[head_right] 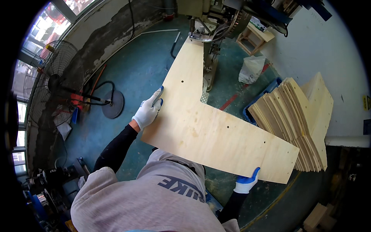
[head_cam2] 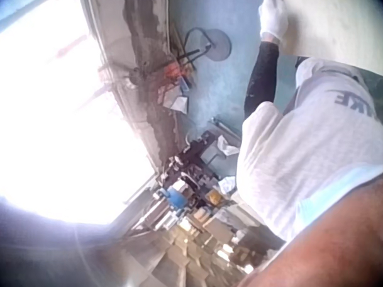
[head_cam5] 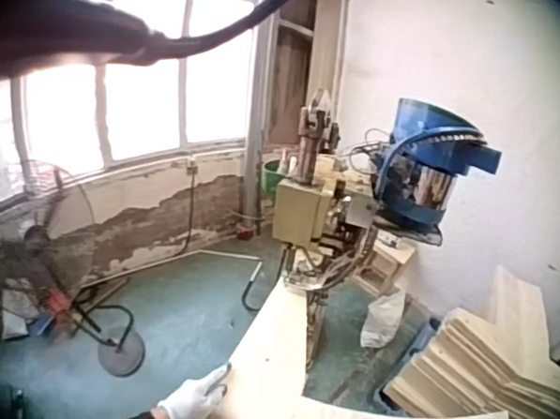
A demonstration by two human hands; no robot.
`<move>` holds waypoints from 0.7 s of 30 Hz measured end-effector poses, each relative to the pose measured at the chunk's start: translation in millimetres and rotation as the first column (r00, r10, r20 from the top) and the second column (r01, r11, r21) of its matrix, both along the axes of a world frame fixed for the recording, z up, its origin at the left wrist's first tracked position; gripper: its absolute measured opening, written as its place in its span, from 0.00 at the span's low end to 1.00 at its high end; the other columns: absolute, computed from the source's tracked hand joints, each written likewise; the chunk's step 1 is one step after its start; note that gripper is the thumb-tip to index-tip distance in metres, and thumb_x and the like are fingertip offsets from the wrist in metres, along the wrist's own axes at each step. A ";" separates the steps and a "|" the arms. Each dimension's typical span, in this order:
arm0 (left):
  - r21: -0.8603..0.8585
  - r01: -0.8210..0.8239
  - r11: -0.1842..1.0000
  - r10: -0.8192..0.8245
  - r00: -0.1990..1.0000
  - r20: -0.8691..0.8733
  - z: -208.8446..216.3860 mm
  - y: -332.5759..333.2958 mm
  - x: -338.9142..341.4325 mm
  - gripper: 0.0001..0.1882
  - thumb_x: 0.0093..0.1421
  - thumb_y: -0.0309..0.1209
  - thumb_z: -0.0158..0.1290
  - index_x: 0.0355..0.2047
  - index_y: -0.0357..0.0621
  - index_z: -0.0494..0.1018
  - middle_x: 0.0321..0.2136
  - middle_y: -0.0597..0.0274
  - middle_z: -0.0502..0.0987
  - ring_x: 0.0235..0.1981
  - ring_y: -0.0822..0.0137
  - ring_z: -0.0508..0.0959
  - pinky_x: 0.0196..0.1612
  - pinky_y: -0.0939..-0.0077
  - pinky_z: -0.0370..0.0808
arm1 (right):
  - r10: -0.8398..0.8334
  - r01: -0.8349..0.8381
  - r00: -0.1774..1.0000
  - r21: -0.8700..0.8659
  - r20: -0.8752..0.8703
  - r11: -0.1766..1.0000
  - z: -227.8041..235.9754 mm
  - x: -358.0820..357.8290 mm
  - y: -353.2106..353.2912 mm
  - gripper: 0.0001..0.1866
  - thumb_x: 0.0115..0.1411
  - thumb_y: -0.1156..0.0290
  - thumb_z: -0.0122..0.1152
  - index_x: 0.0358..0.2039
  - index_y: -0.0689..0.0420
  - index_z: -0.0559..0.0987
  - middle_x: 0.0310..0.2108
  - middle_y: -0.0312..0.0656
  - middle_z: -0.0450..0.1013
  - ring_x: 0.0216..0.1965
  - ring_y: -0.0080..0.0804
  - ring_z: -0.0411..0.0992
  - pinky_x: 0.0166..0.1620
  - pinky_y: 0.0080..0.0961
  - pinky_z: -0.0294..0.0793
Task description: The person picks up L-shaped wooden boards from a stack, positions them under an industrial stapling or fastening machine to insert fasteners, and then places the processed boards onto a second stack.
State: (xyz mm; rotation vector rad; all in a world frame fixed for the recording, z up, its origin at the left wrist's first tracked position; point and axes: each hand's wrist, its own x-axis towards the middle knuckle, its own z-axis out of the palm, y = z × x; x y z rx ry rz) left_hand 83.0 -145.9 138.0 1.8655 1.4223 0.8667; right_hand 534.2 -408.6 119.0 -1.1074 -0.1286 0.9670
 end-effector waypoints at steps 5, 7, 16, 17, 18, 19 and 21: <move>-0.328 -0.035 0.944 0.063 0.995 0.075 41.2 -1.9 11.1 0.28 0.71 0.30 0.45 0.70 0.39 0.58 0.61 0.43 0.71 0.58 0.60 0.74 0.62 0.75 0.67 | 0.020 -0.018 0.993 -0.017 0.119 1.000 16.0 -0.5 1.9 0.30 0.75 0.52 0.46 0.67 0.62 0.65 0.64 0.48 0.68 0.63 0.42 0.68 0.65 0.42 0.69; -0.366 -0.042 0.930 0.084 0.992 0.099 44.4 -2.2 13.1 0.28 0.71 0.29 0.46 0.70 0.38 0.58 0.66 0.43 0.65 0.67 0.58 0.67 0.66 0.74 0.62 | -0.008 0.011 0.994 -0.024 0.112 1.000 21.1 -0.5 -2.3 0.30 0.75 0.52 0.46 0.67 0.62 0.65 0.65 0.49 0.67 0.63 0.42 0.68 0.65 0.42 0.69; -0.435 -0.063 0.898 0.134 0.982 0.133 52.4 -2.3 23.6 0.27 0.72 0.28 0.45 0.70 0.34 0.58 0.66 0.51 0.68 0.66 0.66 0.66 0.67 0.78 0.59 | -0.071 0.072 0.984 0.000 0.164 0.997 31.2 10.0 11.2 0.32 0.75 0.51 0.44 0.68 0.63 0.63 0.65 0.51 0.66 0.63 0.45 0.68 0.64 0.44 0.69; -0.500 -0.061 0.864 0.146 0.980 0.132 58.0 -2.8 25.7 0.27 0.72 0.28 0.45 0.70 0.34 0.58 0.66 0.52 0.68 0.65 0.67 0.68 0.66 0.79 0.60 | -0.070 0.069 0.980 0.015 0.188 0.998 33.2 9.9 14.0 0.31 0.75 0.52 0.44 0.68 0.63 0.64 0.65 0.51 0.66 0.63 0.45 0.68 0.64 0.44 0.69; -0.432 -0.067 0.899 0.134 0.983 0.125 51.3 -4.2 25.1 0.27 0.72 0.28 0.45 0.70 0.35 0.58 0.61 0.54 0.69 0.58 0.69 0.68 0.61 0.80 0.62 | -0.068 0.062 0.975 0.031 0.210 0.998 34.9 9.5 16.5 0.31 0.75 0.52 0.44 0.67 0.63 0.64 0.65 0.51 0.66 0.62 0.45 0.69 0.64 0.43 0.69; -0.364 -0.070 0.929 0.121 0.986 0.119 43.1 -4.8 24.9 0.28 0.72 0.28 0.46 0.70 0.36 0.58 0.56 0.56 0.71 0.51 0.71 0.68 0.56 0.81 0.64 | -0.073 0.071 0.976 0.016 0.205 0.997 37.0 10.3 14.1 0.31 0.75 0.52 0.44 0.67 0.63 0.64 0.65 0.51 0.66 0.62 0.45 0.69 0.64 0.44 0.69; -0.099 -0.084 0.992 0.093 0.991 0.094 14.9 -1.1 21.7 0.28 0.71 0.29 0.46 0.70 0.39 0.59 0.41 0.61 0.75 0.34 0.75 0.68 0.43 0.82 0.69 | -0.073 0.078 0.980 -0.016 0.183 0.997 37.9 12.5 18.6 0.31 0.75 0.52 0.44 0.67 0.63 0.64 0.65 0.51 0.66 0.62 0.46 0.68 0.64 0.44 0.69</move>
